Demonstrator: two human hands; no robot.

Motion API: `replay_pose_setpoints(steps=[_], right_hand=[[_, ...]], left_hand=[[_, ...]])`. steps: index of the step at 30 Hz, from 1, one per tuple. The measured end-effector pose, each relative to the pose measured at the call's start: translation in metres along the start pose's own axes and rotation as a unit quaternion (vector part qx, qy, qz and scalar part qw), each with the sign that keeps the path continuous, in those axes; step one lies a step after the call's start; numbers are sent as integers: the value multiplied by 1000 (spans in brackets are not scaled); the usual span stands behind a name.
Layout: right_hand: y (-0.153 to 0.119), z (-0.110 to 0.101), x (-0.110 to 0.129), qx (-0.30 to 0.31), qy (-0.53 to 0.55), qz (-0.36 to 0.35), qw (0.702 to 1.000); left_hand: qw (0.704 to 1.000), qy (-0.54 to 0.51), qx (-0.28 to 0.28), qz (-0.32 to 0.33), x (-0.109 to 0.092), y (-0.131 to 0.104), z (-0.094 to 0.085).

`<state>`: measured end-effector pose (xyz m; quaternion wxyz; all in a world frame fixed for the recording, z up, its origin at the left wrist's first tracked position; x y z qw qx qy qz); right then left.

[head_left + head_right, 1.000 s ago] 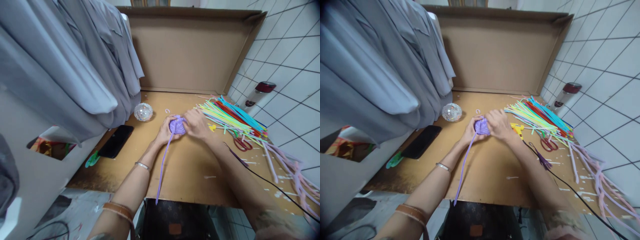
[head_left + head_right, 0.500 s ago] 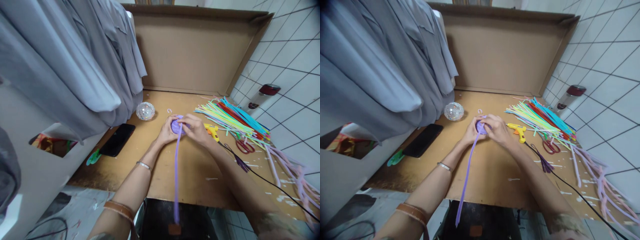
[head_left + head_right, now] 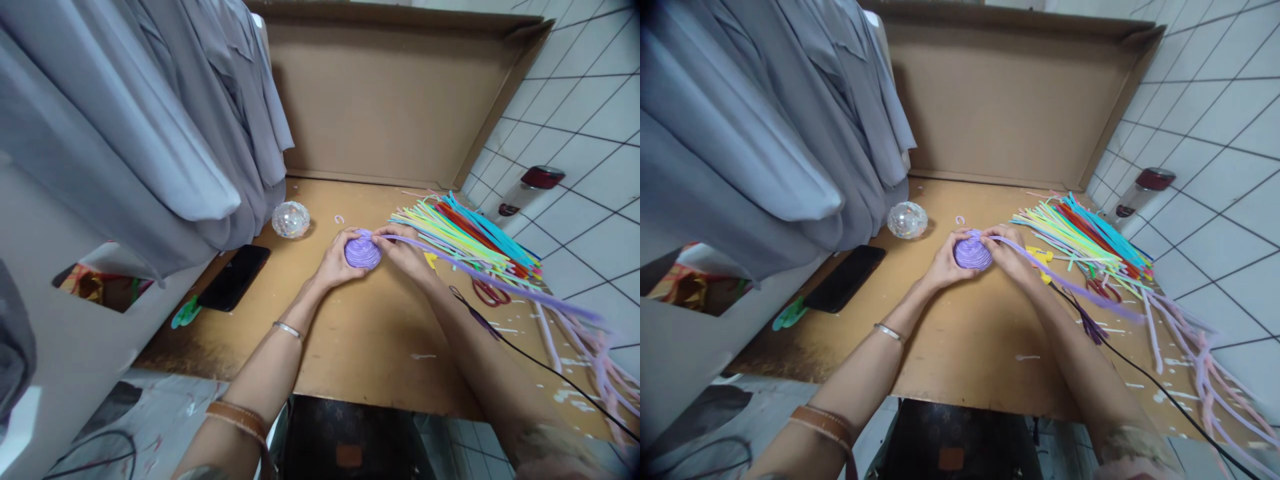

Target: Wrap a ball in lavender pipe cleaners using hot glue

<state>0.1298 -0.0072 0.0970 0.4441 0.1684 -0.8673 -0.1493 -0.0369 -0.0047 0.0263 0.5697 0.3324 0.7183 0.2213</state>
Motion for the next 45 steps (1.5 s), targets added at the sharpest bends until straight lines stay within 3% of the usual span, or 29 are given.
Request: replay_pose_setpoints(steps=[24,32,40,45], right_hand=[[-3,4,11,70,49,18,996],[-4,2,12,96,58,28,993],[-5,5,16,109,33,19,993],[-6,5,18,115,20,8,993]], left_hand=[[1000,-11,18,8,-6,-1,1],[997,-39,47,-54,-7,1,-5],[985,-107,-64,-123,-1,4,0],[981,-117,-83,-130,-4,4,1]])
Point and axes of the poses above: each hand's wrist, its own y-axis towards the middle knuckle, its own z-axis out of the palm, x = y × z, the point moved 4 cm from there along y, towards the middle knuckle, and after that the axes turned 1 degree about z, right-handed, at the moved point
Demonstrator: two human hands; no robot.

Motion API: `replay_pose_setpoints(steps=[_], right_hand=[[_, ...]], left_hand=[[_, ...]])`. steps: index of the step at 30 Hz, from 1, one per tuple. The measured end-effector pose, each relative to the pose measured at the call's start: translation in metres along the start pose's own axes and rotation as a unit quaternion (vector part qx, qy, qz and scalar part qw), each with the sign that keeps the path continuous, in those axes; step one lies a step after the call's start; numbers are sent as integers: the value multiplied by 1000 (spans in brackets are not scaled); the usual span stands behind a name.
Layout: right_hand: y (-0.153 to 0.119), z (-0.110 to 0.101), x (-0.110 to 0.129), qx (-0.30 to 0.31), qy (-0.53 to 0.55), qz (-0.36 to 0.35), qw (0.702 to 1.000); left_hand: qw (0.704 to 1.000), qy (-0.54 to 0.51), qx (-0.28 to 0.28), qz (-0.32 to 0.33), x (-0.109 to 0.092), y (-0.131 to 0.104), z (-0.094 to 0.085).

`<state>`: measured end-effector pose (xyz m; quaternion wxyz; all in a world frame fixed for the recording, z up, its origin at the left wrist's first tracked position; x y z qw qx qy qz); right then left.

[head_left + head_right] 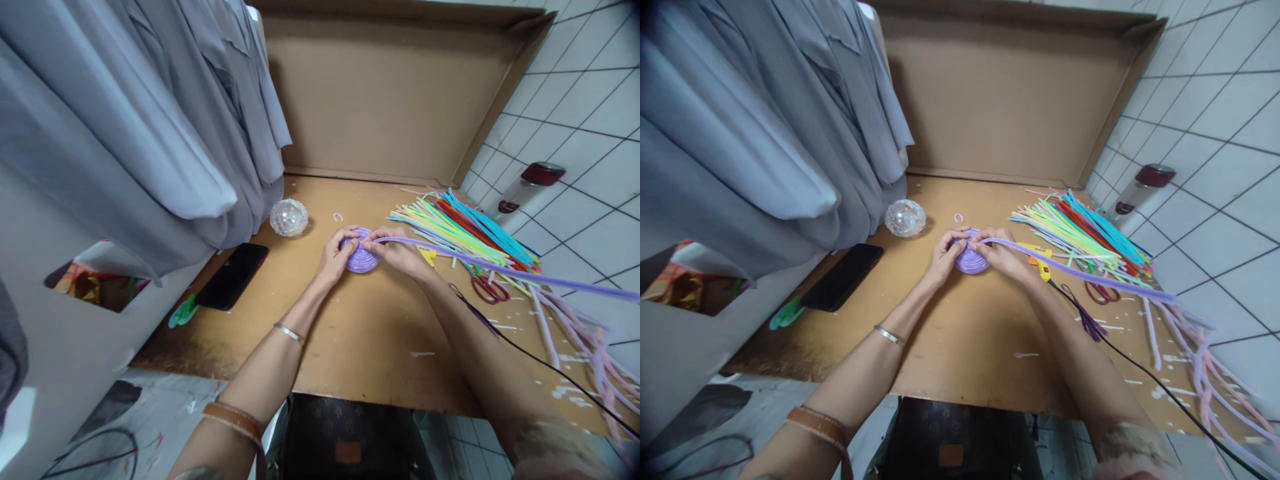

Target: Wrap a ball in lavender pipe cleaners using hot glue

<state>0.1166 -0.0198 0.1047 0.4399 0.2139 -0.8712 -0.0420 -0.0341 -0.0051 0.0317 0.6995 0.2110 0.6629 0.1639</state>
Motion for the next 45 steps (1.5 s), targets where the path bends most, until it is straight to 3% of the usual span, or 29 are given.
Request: replay_pose_setpoints(steps=[13,22,37,45], right_hand=[[2,-3,-5,35,38,22,998],[2,-7,-8,21,8,11,1000],[9,4,-17,-84,35,28,995],[6,6,-17,-98,18,15,995]], left_hand=[[1000,21,-5,2,0,1,0],[1000,14,-12,-16,-7,1,1],[1000,10,4,-11,-4,0,3],[1000,14,7,-2,-4,-1,3]])
Point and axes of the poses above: each hand's wrist, its own y-axis towards the middle knuckle, its own z-axis out of the palm, x = y × z, the point moved 4 cm from there along y, towards the middle knuckle, and after that the axes turned 1 degree about z, right-handed, at the moved point
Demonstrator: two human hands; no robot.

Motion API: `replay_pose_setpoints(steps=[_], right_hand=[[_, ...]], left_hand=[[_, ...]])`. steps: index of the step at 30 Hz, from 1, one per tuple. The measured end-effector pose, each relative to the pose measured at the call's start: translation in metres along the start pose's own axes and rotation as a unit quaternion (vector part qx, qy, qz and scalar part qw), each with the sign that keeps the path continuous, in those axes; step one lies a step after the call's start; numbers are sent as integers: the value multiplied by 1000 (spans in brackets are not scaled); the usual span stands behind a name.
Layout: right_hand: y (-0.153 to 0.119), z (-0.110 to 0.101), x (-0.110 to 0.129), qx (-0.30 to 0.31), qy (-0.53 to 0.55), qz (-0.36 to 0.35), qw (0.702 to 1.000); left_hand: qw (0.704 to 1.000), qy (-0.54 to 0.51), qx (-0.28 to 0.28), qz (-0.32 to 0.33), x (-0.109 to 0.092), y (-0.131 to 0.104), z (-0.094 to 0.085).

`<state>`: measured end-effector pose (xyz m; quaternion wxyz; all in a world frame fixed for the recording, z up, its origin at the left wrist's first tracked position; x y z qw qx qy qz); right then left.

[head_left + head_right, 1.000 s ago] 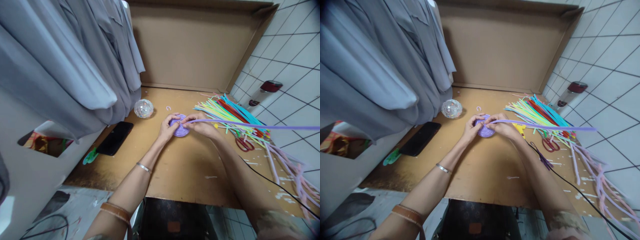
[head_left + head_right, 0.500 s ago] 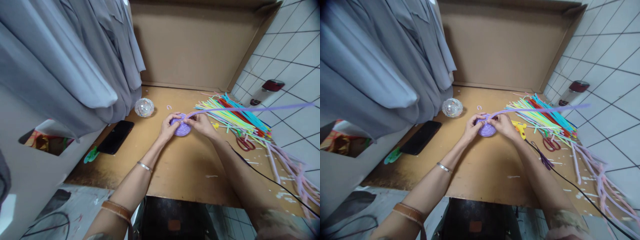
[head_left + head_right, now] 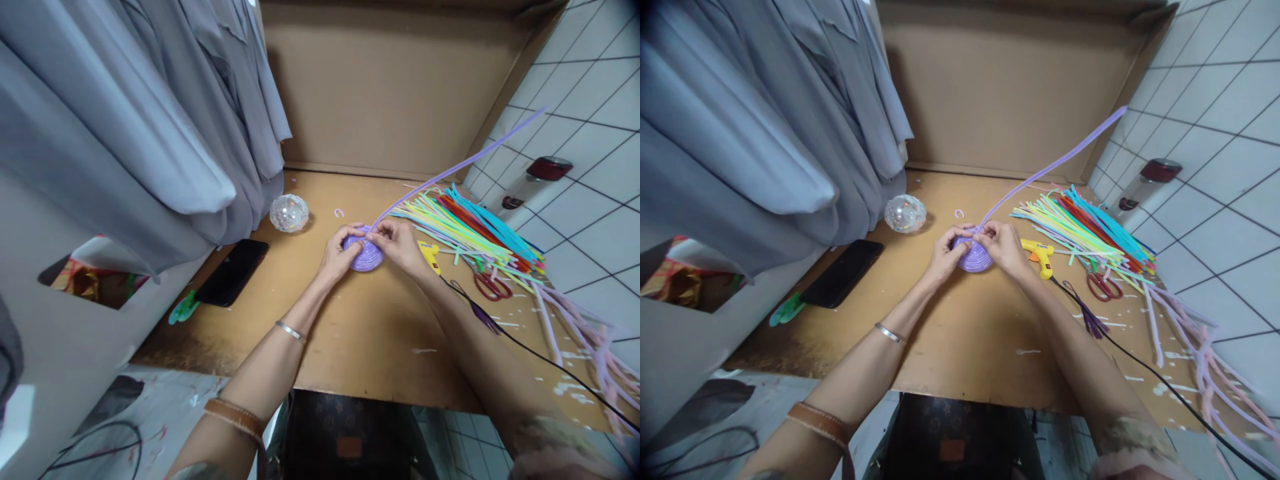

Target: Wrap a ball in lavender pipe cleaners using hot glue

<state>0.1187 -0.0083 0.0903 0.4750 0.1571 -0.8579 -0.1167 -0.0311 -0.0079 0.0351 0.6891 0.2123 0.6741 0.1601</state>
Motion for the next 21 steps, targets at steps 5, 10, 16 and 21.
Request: replay_pose_setpoints(steps=[5,10,16,21], right_hand=[[0,0,3,5,-20,-7,1000],[-1,0,6,12,-38,4,999],[-1,0,8,17,-42,3,999],[-1,1,5,19,-34,10,999]], left_hand=[[1000,-2,8,2,-1,0,1],[999,-34,5,-15,-4,-2,0],[996,-75,-9,-41,-4,-4,0],[995,-84,-21,-45,-2,-3,1]])
Point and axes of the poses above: each hand's wrist, its own y-axis towards the middle knuckle, its own z-axis out of the palm, x = y × z, the point moved 4 cm from there along y, towards the middle knuckle, and after that the axes turned 1 degree about z, right-handed, at the moved point
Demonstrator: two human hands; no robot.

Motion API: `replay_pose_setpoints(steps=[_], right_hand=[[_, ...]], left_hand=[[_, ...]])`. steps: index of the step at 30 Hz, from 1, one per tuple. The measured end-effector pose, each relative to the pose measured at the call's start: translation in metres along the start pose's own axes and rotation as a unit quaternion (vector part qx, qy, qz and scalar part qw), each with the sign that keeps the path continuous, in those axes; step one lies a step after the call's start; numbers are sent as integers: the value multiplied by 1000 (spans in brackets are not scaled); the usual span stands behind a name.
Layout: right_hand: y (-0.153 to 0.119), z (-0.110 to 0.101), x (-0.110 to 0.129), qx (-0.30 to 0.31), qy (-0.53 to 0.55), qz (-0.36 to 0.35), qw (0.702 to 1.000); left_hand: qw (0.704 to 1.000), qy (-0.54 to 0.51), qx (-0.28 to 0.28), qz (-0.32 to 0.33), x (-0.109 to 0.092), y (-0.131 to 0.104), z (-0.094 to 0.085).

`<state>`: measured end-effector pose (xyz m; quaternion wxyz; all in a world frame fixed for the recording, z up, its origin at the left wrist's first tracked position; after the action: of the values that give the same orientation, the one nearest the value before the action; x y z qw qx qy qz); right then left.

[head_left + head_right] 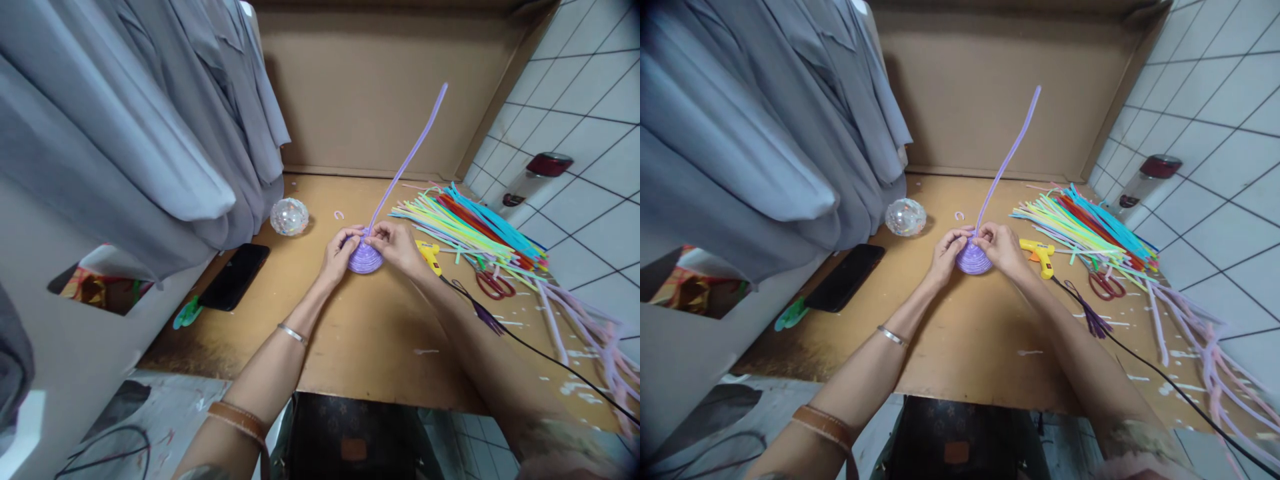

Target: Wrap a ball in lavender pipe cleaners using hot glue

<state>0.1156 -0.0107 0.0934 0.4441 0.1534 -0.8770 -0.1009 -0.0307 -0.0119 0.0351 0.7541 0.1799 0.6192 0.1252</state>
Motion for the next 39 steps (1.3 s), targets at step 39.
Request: replay_pose_setpoints(steps=[39], right_hand=[[1,4,-11,-33,24,-25,999]], left_hand=[[1000,19,-5,18,-1,2,2]])
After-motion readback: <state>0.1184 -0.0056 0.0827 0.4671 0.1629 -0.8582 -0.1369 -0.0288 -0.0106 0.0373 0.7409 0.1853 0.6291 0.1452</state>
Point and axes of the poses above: each hand's wrist, its own y-axis towards the middle knuckle, its own z-axis out of the palm, x = y × z, the point moved 4 cm from there along y, towards the middle knuckle, and after that the axes turned 1 degree about z, right-handed, at the moved point
